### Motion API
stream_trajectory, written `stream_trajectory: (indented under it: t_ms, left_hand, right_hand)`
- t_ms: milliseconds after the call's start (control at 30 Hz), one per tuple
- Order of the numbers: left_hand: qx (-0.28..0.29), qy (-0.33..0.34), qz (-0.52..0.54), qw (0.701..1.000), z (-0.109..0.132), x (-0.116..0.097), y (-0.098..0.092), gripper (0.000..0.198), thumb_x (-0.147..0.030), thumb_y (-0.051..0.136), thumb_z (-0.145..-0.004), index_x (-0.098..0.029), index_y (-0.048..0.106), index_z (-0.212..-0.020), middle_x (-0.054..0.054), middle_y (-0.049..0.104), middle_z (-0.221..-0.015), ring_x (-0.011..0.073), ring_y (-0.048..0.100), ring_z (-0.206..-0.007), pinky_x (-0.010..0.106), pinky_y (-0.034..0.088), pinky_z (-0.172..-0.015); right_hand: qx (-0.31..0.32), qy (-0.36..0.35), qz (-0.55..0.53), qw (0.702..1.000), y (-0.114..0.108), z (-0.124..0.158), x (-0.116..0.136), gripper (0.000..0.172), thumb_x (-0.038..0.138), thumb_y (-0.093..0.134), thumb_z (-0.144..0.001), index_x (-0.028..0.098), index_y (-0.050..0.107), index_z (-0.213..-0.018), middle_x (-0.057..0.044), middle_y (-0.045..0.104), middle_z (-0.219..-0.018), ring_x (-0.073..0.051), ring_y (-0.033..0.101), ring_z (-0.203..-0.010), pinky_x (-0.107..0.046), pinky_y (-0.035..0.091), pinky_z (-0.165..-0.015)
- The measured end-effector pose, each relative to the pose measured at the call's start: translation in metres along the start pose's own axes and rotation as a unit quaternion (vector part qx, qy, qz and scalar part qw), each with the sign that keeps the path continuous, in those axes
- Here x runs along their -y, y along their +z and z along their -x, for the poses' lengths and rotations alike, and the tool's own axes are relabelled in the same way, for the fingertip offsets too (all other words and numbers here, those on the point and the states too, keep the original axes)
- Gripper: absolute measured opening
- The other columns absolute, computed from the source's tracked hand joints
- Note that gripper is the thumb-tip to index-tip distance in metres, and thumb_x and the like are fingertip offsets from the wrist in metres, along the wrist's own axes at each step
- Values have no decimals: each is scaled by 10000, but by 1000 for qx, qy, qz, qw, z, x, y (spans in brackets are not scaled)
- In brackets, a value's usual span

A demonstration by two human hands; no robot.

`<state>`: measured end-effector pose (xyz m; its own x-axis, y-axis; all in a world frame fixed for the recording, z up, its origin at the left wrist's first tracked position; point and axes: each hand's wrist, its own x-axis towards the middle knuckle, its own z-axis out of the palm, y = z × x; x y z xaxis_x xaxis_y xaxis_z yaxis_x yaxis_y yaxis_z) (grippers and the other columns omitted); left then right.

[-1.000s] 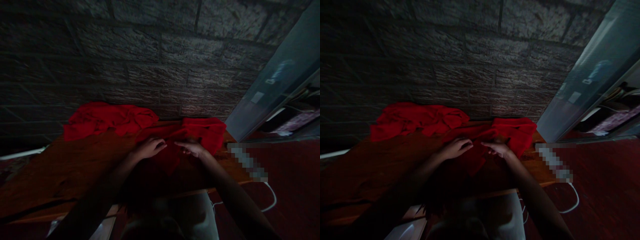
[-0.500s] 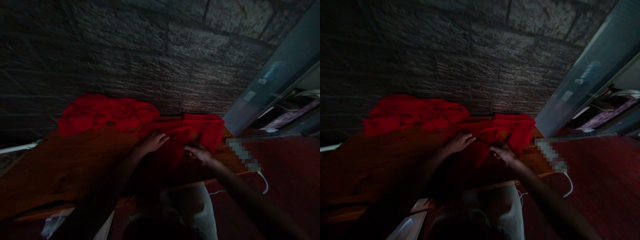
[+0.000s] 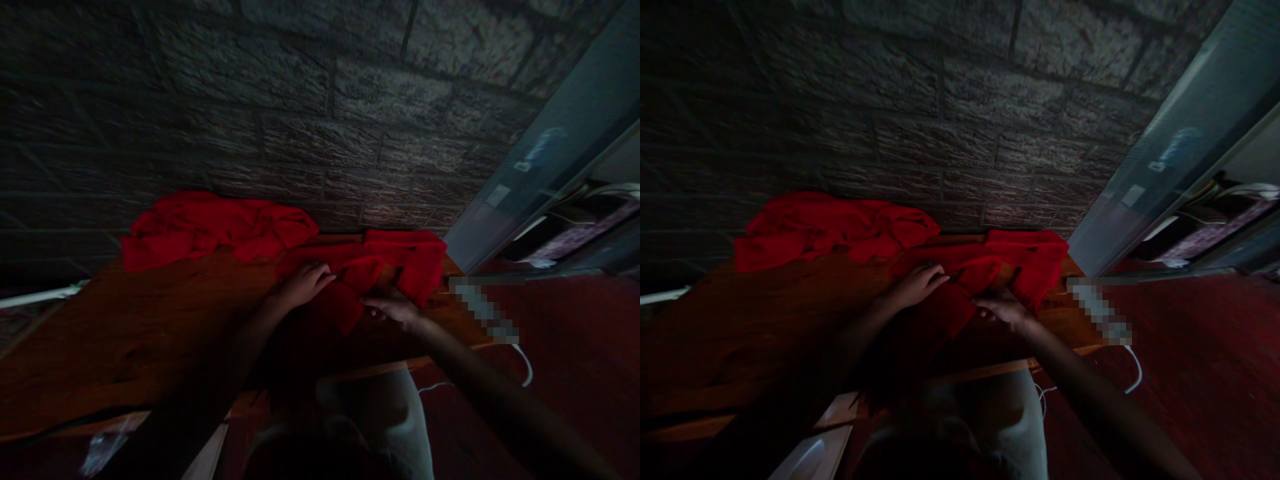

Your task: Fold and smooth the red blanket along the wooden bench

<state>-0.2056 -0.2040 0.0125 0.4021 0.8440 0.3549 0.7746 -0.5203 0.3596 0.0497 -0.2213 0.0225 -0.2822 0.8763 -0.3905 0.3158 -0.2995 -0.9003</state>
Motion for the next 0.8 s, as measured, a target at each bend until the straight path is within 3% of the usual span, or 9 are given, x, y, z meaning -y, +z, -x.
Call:
stream_trajectory:
  t_ms: [67,133,233,333,433,500,633,700,800]
  left_hand:
    - [-29,-22,-25,999,7,-10,-17,245,-390,457,-985,-200,611,-969,72,674,-1013,225,621,-1007,350,463,-934]
    - [-49,-91,-48,993,21,-26,-37,301,-422,427,-989,-192,618,-954,84,683,-985,232,636,-966,362,475,-907]
    - [41,-180,-36,982,55,-58,-54,452,-578,399,-959,-199,644,-926,73,711,-883,241,669,-838,357,507,-791]
    - [76,-183,-58,979,91,-90,-45,626,-662,501,-868,-182,581,-1261,157,664,-1230,319,639,-1087,404,496,-893]
    - [55,-191,-132,971,110,-111,-19,794,-620,588,-815,-117,465,-1416,236,533,-1399,408,557,-1202,501,464,-952]
    - [27,-195,-179,964,111,-118,-4,695,-482,568,-856,-123,448,-1439,230,514,-1419,407,547,-1202,527,454,-961]
    - [19,-202,-205,958,105,-127,8,579,-262,493,-865,-106,482,-1422,220,540,-1386,393,564,-1163,525,474,-942]
    - [27,-210,-190,959,106,-131,9,554,-248,441,-890,-80,489,-1416,240,546,-1370,392,588,-1130,529,486,-927]
    - [40,-204,-165,964,114,-136,1,527,-369,413,-933,-109,540,-1373,243,592,-1312,403,616,-1092,551,494,-900]
  right_hand:
    - [1,-1,-2,1000,-2,-2,-5,230,352,749,-698,159,640,-759,32,584,-601,-65,497,-505,-155,314,-409]
    - [7,-2,-7,1000,-4,-4,-9,225,349,745,-712,164,638,-782,25,611,-640,-65,517,-514,-151,308,-404]
    - [9,-2,6,1000,-7,-6,-9,225,369,710,-761,166,630,-815,4,648,-702,-76,550,-521,-156,309,-397]
    - [11,-46,119,992,-11,-5,-3,278,445,618,-852,167,634,-853,-22,671,-721,-105,584,-508,-191,357,-420]
    - [-68,-154,262,950,-11,3,1,321,491,547,-905,186,627,-843,-31,670,-692,-142,617,-546,-235,425,-528]
    - [-108,-233,297,920,-5,11,-1,292,481,550,-912,204,626,-858,-38,687,-755,-164,652,-657,-247,443,-618]
    - [-62,-276,298,912,13,21,-15,233,444,552,-920,232,632,-974,-33,711,-889,-179,670,-782,-251,444,-685]
    - [-61,-262,298,916,19,23,-20,231,436,554,-918,234,630,-1002,-28,710,-867,-183,665,-765,-257,440,-676]
    - [-46,-262,286,920,17,22,-22,230,437,569,-909,235,637,-995,-18,704,-827,-180,659,-750,-255,439,-668]
